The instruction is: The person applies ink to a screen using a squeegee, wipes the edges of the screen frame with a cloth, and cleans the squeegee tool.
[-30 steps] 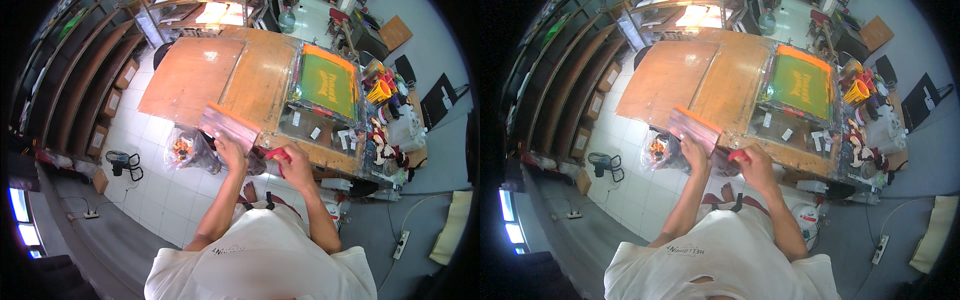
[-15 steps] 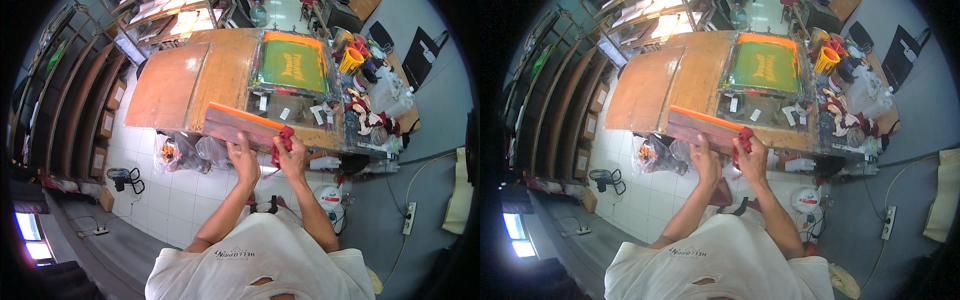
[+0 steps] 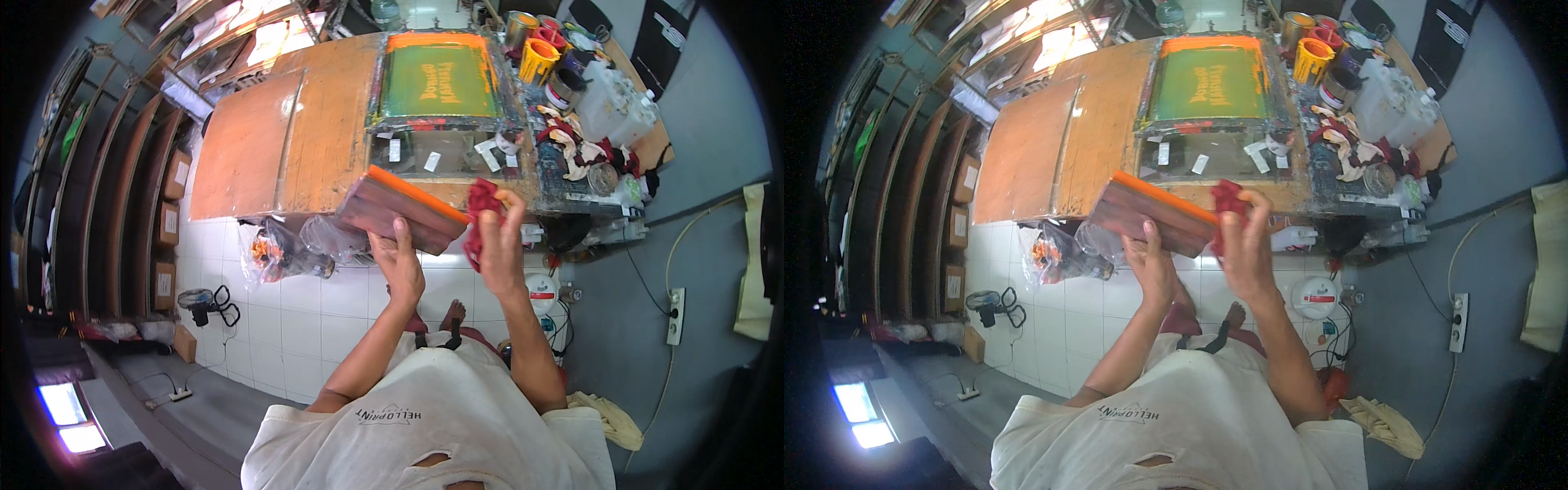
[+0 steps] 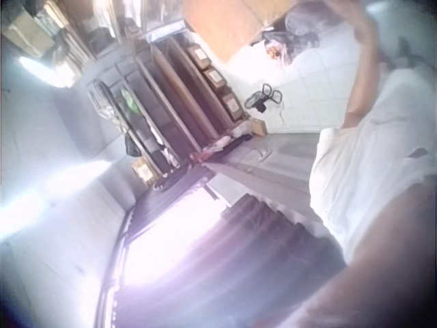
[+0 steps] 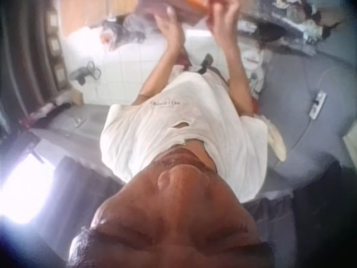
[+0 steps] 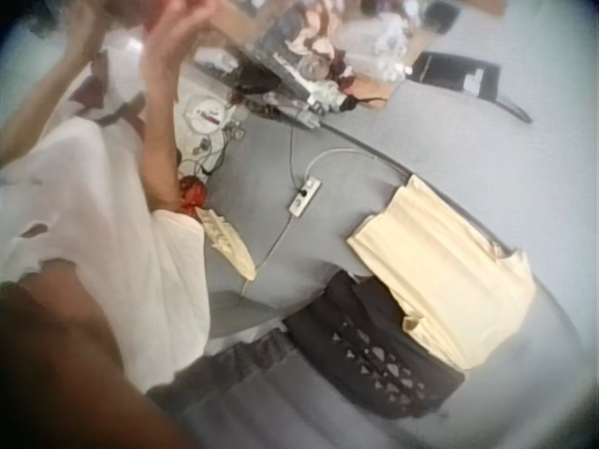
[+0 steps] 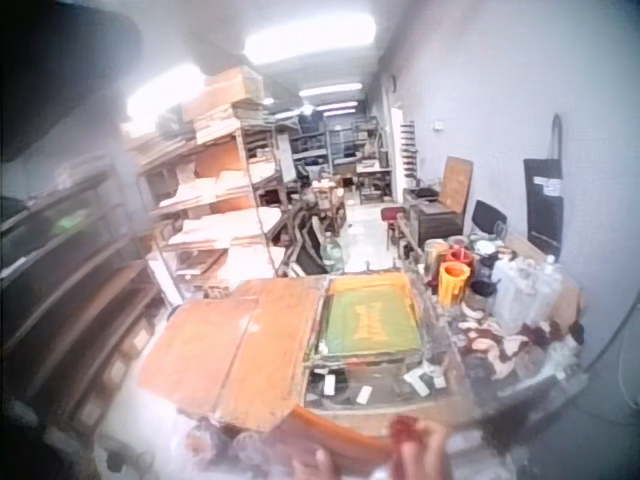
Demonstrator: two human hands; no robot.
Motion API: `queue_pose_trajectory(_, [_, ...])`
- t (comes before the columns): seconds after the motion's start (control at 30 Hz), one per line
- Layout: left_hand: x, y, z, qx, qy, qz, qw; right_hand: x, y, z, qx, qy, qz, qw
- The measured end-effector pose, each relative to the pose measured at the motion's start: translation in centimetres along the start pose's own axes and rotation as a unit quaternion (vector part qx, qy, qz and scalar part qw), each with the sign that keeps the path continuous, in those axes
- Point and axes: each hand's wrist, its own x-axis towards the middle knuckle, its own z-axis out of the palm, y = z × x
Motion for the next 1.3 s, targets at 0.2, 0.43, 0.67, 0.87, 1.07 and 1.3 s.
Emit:
queue_pose_trajectory(0.2, [-2.6,0.4,2.9,0.075,-0.050,0.028,0.996,1.7,-4.2,3.3,-0.075,0.009,-0.221,0.972])
queue_pose_trajectory(0.43, [-2.9,-1.0,1.4,0.100,-0.117,0.128,0.980,0.7,-4.4,2.8,-0.050,0.080,-0.243,0.966])
queue_pose_trajectory(0.67, [-2.4,1.0,2.1,0.174,-0.148,0.177,0.957,-0.1,-3.9,0.7,-0.035,0.071,-0.221,0.972])
queue_pose_trajectory(0.87, [-2.9,2.9,4.0,0.145,-0.139,0.199,0.959,-0.4,-3.9,-0.6,-0.086,0.050,-0.169,0.980])
queue_pose_trajectory(1.07, [-1.2,3.6,4.2,0.214,-0.029,0.075,0.973,0.2,0.0,-2.5,-0.216,-0.010,-0.079,0.973])
queue_pose_trajectory(1.3, [4.3,3.5,2.4,-0.274,0.001,-0.314,0.909,-2.1,5.4,-6.4,0.016,0.018,0.209,0.978])
